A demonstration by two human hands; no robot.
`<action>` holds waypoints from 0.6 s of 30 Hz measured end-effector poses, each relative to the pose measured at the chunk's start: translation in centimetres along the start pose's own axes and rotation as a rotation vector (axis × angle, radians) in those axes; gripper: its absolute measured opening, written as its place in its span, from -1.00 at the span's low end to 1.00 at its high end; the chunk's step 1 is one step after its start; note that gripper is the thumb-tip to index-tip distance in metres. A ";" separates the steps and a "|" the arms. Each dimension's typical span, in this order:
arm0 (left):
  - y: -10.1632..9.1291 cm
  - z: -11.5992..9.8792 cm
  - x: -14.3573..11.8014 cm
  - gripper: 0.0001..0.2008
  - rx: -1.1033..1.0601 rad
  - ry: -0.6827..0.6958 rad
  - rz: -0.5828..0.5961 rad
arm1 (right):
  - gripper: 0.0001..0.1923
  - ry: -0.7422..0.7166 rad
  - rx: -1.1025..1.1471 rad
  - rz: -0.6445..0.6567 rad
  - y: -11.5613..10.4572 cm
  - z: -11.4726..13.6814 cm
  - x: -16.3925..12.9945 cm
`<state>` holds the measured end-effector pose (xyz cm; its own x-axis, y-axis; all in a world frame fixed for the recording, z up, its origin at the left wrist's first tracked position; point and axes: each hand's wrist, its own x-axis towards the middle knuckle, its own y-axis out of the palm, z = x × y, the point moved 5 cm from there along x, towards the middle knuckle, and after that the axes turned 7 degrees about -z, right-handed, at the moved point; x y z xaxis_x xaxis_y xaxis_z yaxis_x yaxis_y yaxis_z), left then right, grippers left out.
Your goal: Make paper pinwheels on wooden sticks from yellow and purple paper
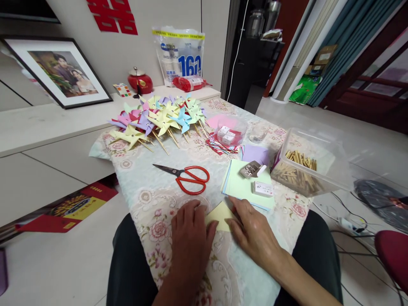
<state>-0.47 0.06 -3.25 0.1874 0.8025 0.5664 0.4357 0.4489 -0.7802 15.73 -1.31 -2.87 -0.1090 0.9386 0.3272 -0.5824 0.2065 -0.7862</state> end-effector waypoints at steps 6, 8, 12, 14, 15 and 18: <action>-1.7 -2.3 -1.6 -0.79 -0.040 0.279 -0.131 | -0.57 -0.028 -0.038 -0.007 0.1 0.5 0.0; -1.9 -3.1 -2.5 -0.77 -0.091 0.340 -0.110 | -0.64 -0.066 -0.096 -0.033 -0.1 0.9 0.0; -1.6 -3.5 -3.7 -0.76 -0.095 0.340 -0.077 | -0.70 -0.211 -0.188 -0.088 -0.6 2.3 -0.8; -1.4 -3.5 -4.0 -0.75 -0.098 0.344 -0.074 | -0.67 -0.280 -0.186 -0.061 -0.5 3.1 -1.7; -1.3 -3.5 -4.2 -0.75 -0.106 0.336 -0.073 | -0.67 -0.301 -0.193 -0.047 -0.5 3.3 -2.3; -1.0 -3.2 -4.6 -0.73 -0.137 0.265 -0.049 | -0.66 -0.323 -0.292 -0.021 -0.2 3.4 -3.9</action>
<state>1.03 -5.37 -4.22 0.3784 0.6425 0.6664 0.5617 0.4128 -0.7170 13.47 -6.00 -2.24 -0.3734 0.8083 0.4553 -0.3396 0.3376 -0.8779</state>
